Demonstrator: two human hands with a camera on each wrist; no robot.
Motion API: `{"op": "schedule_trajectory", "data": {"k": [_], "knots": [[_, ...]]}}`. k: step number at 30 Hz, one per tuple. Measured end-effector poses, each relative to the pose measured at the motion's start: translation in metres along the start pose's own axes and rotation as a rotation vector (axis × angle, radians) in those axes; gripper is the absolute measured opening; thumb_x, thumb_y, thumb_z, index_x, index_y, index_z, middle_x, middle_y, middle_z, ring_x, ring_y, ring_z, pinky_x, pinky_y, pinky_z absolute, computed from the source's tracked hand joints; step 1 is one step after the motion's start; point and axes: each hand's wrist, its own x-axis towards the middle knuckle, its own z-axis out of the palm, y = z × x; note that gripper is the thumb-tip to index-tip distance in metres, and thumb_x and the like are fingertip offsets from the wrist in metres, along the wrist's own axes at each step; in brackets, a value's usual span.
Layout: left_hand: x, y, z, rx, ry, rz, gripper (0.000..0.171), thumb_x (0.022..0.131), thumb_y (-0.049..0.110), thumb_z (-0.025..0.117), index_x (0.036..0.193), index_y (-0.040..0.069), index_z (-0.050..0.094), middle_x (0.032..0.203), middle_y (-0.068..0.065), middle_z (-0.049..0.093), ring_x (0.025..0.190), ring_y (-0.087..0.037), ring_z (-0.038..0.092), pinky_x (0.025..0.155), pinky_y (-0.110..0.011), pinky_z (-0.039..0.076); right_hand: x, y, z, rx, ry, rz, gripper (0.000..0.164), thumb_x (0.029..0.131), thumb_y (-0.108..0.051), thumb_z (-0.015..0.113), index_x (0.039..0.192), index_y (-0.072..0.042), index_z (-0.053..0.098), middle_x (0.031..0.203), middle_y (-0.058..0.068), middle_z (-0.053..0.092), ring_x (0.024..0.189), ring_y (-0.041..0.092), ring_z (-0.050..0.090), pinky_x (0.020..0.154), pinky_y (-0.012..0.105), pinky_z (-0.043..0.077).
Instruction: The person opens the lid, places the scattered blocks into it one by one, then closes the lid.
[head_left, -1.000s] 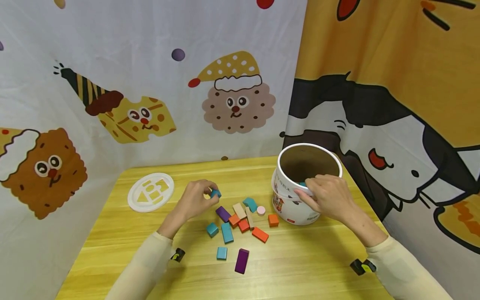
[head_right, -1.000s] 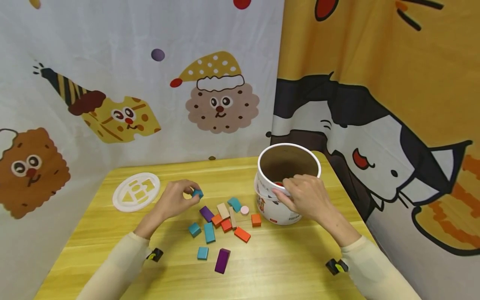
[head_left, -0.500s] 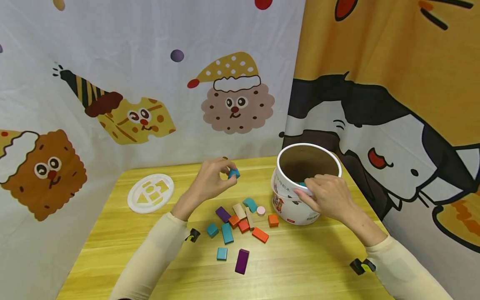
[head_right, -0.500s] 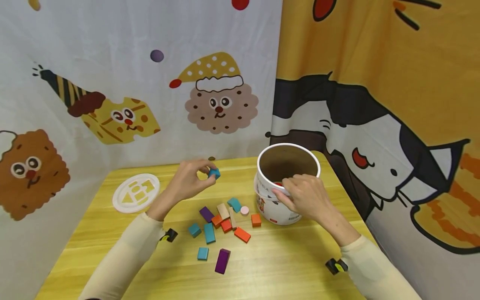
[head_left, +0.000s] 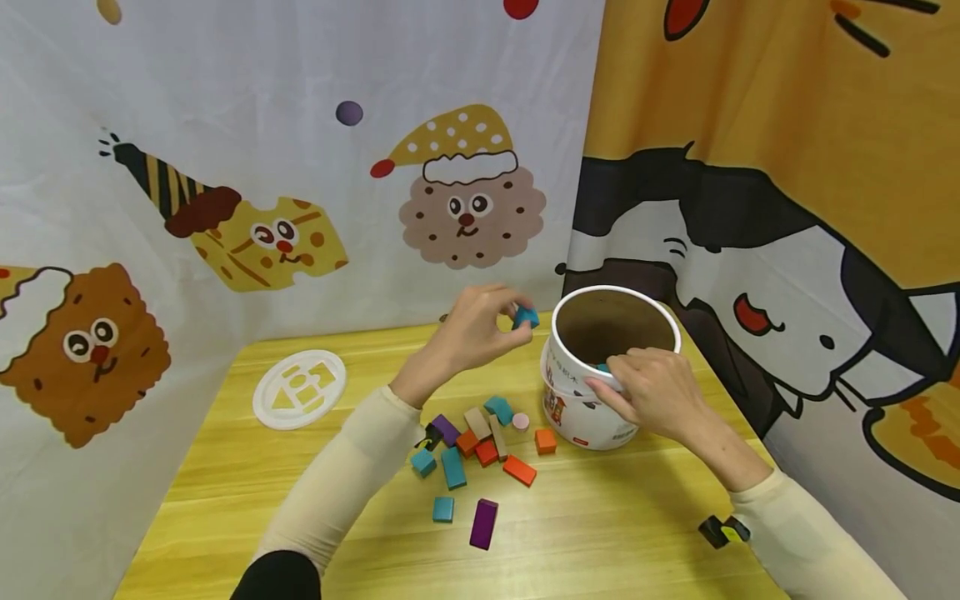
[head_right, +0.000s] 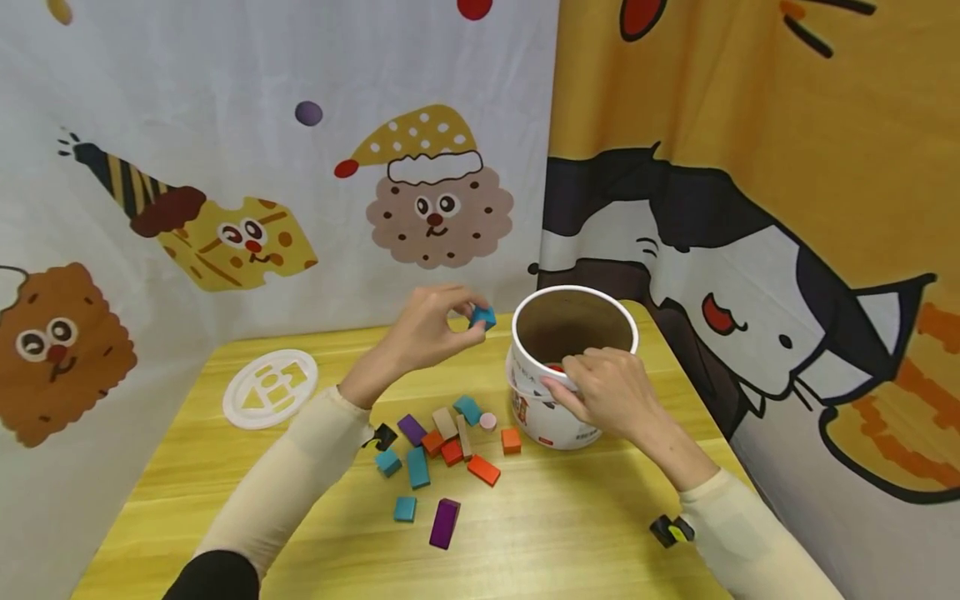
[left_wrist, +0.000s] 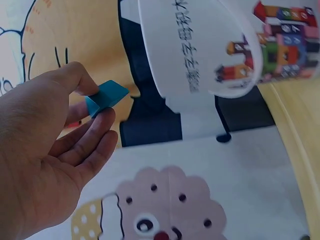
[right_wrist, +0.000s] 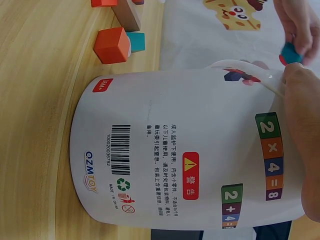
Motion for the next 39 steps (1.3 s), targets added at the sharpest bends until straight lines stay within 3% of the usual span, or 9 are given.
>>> {"op": "schedule_trajectory", "data": {"k": [7, 15, 21, 25, 31, 34, 39], "knots": [[0.029, 0.016, 0.017, -0.032, -0.022, 0.060, 0.017, 0.096, 0.010, 0.080, 0.110, 0.001, 0.083, 0.104, -0.012, 0.083, 0.091, -0.023, 0.083, 0.084, -0.032, 0.069, 0.001, 0.002, 0.003, 0.006, 0.033, -0.022, 0.066, 0.118, -0.061, 0.043, 0.069, -0.018, 0.046, 0.058, -0.008, 0.032, 0.053, 0.005, 0.024, 0.052, 0.020, 0.014], [0.053, 0.031, 0.036, -0.046, -0.057, 0.103, 0.016, 0.098, 0.008, 0.080, 0.112, 0.001, 0.083, 0.106, -0.011, 0.084, 0.089, -0.022, 0.081, 0.079, -0.024, 0.063, 0.001, 0.004, 0.005, 0.007, 0.040, -0.034, 0.067, 0.119, -0.060, 0.043, 0.067, -0.017, 0.044, 0.056, -0.006, 0.032, 0.053, 0.004, 0.020, 0.052, 0.020, 0.012], [0.064, 0.035, 0.051, -0.005, -0.113, 0.092, 0.017, 0.100, 0.014, 0.080, 0.113, 0.004, 0.084, 0.111, -0.007, 0.086, 0.091, -0.016, 0.081, 0.080, -0.013, 0.057, 0.002, 0.004, 0.005, 0.007, 0.044, -0.038, 0.067, 0.119, -0.059, 0.043, 0.067, -0.018, 0.043, 0.056, -0.007, 0.032, 0.053, 0.004, 0.020, 0.052, 0.020, 0.013], [0.066, 0.034, 0.057, -0.005, -0.141, 0.066, 0.018, 0.102, 0.015, 0.079, 0.116, 0.005, 0.084, 0.114, -0.007, 0.085, 0.094, -0.015, 0.082, 0.080, -0.015, 0.058, 0.001, 0.004, 0.006, 0.002, 0.049, -0.045, 0.067, 0.119, -0.059, 0.043, 0.067, -0.018, 0.043, 0.056, -0.007, 0.032, 0.053, 0.004, 0.020, 0.052, 0.020, 0.014], [0.065, 0.032, 0.060, 0.016, -0.209, 0.021, 0.044, 0.106, 0.024, 0.078, 0.145, 0.005, 0.073, 0.144, -0.013, 0.077, 0.123, -0.025, 0.079, 0.104, -0.034, 0.065, 0.000, 0.004, 0.006, -0.005, 0.051, -0.043, 0.067, 0.119, -0.059, 0.042, 0.067, -0.017, 0.044, 0.056, -0.006, 0.032, 0.052, 0.005, 0.022, 0.052, 0.021, 0.014], [0.065, 0.031, 0.060, 0.032, -0.237, -0.008, 0.059, 0.108, 0.033, 0.076, 0.159, 0.007, 0.062, 0.161, -0.014, 0.066, 0.142, -0.029, 0.070, 0.118, -0.041, 0.059, 0.000, 0.004, 0.006, -0.012, 0.053, -0.043, 0.067, 0.119, -0.059, 0.042, 0.067, -0.017, 0.045, 0.056, -0.006, 0.033, 0.052, 0.006, 0.023, 0.053, 0.021, 0.015], [0.062, 0.029, 0.060, 0.046, -0.256, -0.046, 0.070, 0.108, 0.043, 0.074, 0.168, 0.013, 0.053, 0.175, -0.013, 0.051, 0.159, -0.032, 0.056, 0.131, -0.047, 0.049, 0.000, 0.005, 0.005, -0.015, 0.051, -0.041, 0.067, 0.119, -0.058, 0.042, 0.067, -0.016, 0.046, 0.056, -0.006, 0.033, 0.051, 0.007, 0.025, 0.053, 0.021, 0.015]]}}
